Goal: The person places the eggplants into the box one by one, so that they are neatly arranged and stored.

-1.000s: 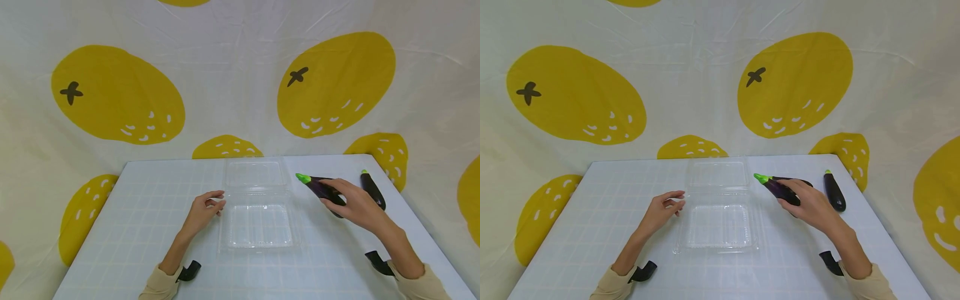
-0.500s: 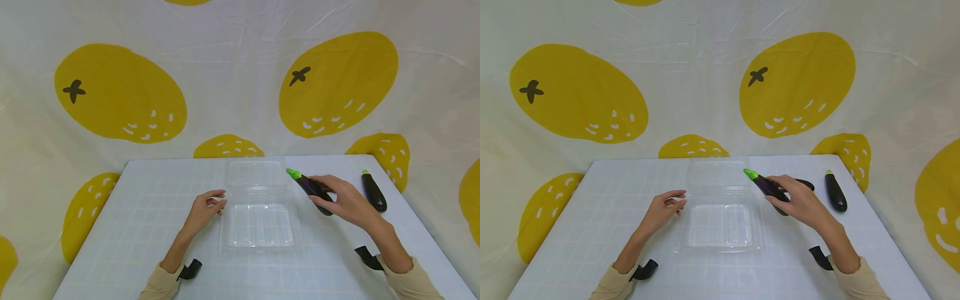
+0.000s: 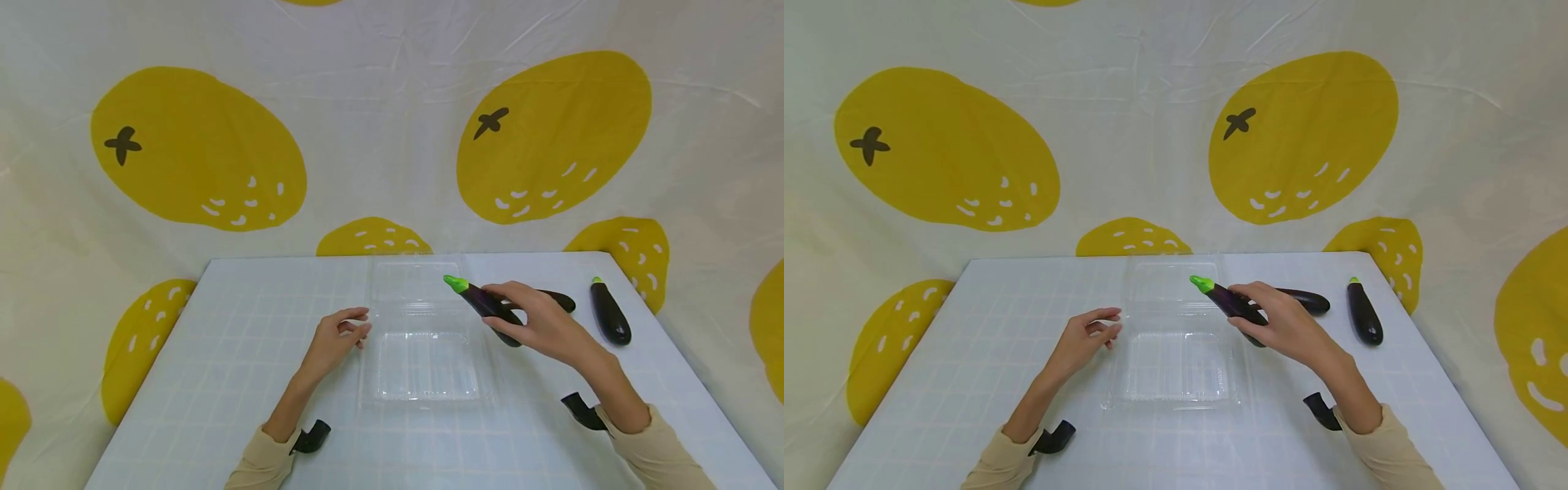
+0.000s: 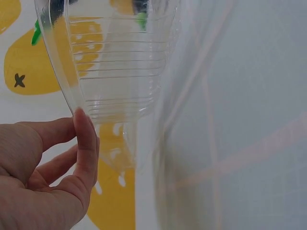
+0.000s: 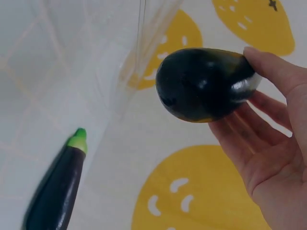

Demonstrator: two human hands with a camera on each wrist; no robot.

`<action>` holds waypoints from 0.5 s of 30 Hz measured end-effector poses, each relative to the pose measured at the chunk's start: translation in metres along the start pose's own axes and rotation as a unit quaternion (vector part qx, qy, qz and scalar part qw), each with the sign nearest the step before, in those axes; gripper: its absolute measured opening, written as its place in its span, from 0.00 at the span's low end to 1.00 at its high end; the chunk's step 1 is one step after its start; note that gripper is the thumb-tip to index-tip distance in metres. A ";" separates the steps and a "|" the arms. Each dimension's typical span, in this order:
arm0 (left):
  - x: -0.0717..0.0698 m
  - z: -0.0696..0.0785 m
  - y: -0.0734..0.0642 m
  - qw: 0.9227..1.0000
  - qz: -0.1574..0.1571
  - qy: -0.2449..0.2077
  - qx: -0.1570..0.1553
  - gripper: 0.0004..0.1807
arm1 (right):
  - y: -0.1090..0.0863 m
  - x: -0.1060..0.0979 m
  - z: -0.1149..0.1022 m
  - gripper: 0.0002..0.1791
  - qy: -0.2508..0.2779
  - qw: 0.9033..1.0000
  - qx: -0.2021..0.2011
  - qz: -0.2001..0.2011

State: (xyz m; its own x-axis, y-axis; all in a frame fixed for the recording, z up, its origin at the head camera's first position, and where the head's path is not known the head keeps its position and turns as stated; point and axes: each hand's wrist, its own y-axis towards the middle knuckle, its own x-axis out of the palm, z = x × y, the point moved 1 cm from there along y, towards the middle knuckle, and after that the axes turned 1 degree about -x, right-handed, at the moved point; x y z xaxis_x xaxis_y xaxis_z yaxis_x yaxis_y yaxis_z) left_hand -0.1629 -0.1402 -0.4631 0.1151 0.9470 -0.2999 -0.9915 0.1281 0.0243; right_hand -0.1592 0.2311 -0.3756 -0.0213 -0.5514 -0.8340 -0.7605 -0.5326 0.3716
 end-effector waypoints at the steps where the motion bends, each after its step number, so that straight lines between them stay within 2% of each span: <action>1: 0.000 0.000 0.000 1.000 0.000 -0.001 0.000 0.22 | 0.001 0.001 -0.001 0.30 0.004 1.000 -0.004 -0.002; 7: -0.001 -0.001 0.000 1.000 0.001 -0.003 -0.004 0.21 | 0.010 0.009 -0.006 0.30 0.019 0.999 -0.026 -0.018; 15: -0.001 -0.004 0.001 1.000 -0.001 -0.009 0.007 0.22 | 0.020 0.023 -0.013 0.29 0.023 0.998 -0.043 -0.045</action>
State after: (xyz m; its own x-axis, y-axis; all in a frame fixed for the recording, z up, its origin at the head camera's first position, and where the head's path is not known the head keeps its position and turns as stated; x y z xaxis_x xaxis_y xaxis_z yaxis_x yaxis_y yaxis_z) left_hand -0.1641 -0.1418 -0.4663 0.1181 0.9518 -0.2830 -0.9902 0.1341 0.0379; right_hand -0.1666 0.1996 -0.3819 0.0765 -0.5264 -0.8468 -0.6994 -0.6336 0.3307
